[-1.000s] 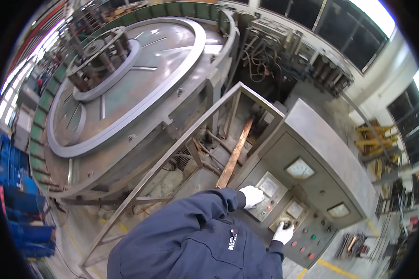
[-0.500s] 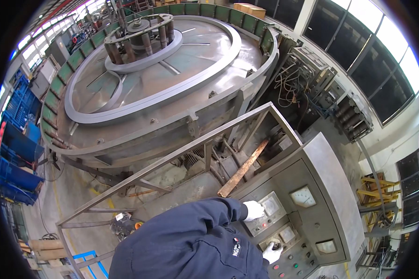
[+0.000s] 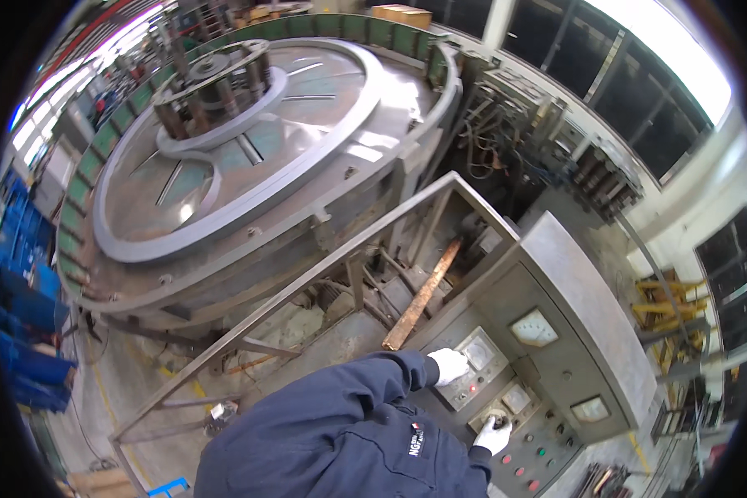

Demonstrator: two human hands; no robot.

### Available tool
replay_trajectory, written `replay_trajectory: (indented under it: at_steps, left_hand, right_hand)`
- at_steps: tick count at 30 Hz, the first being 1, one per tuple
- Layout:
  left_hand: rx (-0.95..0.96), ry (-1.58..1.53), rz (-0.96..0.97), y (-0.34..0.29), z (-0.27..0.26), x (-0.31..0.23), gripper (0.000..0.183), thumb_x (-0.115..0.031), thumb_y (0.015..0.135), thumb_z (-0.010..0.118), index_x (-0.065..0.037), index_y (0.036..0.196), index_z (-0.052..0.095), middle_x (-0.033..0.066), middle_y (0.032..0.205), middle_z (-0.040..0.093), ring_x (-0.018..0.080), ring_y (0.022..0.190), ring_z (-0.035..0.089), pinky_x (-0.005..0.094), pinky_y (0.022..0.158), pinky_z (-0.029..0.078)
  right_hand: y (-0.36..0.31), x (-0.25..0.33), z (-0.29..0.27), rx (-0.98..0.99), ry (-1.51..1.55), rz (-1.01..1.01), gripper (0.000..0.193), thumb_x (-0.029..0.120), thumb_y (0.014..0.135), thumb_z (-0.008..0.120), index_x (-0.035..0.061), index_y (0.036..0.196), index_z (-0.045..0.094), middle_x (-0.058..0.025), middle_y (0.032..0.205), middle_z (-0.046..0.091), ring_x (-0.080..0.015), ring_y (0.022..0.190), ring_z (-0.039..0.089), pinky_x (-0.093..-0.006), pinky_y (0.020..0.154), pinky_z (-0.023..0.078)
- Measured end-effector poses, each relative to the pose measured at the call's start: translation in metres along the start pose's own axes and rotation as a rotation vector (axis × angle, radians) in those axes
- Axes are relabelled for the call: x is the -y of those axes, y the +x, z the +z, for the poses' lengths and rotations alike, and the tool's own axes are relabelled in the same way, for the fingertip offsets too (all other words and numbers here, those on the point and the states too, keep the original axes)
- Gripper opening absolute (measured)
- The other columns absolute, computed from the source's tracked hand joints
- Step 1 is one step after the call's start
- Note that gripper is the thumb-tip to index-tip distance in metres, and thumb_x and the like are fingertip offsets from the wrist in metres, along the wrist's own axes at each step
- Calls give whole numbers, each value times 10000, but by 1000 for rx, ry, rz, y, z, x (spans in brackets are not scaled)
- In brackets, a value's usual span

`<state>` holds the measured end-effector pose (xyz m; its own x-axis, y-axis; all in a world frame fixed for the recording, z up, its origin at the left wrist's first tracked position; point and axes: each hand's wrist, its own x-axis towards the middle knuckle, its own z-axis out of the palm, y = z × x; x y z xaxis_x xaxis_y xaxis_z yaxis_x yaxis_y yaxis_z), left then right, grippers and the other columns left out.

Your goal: Operating a control console to manage a large rotating piece of industrial machinery.

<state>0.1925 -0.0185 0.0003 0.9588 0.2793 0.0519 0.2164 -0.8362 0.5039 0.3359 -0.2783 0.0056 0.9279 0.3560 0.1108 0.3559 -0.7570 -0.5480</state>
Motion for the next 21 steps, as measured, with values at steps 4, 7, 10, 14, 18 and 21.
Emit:
replay_trajectory:
  at_steps: [4,7,10,14,18,21]
  left_hand:
    - [43,32,82,10,-4,-3,161,-174,836,627,-46,865,721,212,887,709,410,843,708,503,758,576]
    - [52,35,93,4,-26,-8,205,-179,821,622,-39,937,716,234,958,712,437,914,693,530,808,566]
    - [81,40,102,13,-34,-16,150,-165,791,678,-58,895,693,218,924,682,417,914,666,513,814,551]
    - [5,74,141,8,-22,-10,226,-161,787,731,-81,992,681,172,971,674,371,983,666,474,848,553]
    - [41,86,148,11,-20,-15,269,-173,796,743,-86,1042,680,161,1017,669,359,1001,669,460,877,554]
    - [61,89,143,11,-23,-16,268,-171,797,741,-85,1043,678,160,1016,670,359,999,673,462,881,555]
  right_hand:
    - [-3,-23,10,1,-105,24,457,288,885,741,-5,1229,669,-198,1119,721,-343,1039,693,-437,957,533]
    - [-1,-7,0,17,-215,52,544,477,915,672,20,1210,673,-235,1188,709,-403,1114,678,-485,976,533]
    - [7,13,-18,160,-146,220,521,467,925,656,59,1249,657,-196,1161,714,-393,1090,679,-480,966,536]
    - [6,-1,7,40,-93,173,454,418,940,660,77,1240,657,-160,1135,723,-349,1091,682,-463,940,545]
    - [-2,-6,3,12,-151,183,471,425,947,657,75,1262,647,-168,1148,723,-327,1123,679,-446,965,536]
    - [-6,-9,10,-25,-179,151,476,430,950,653,73,1265,646,-171,1182,720,-313,1157,675,-433,990,527]
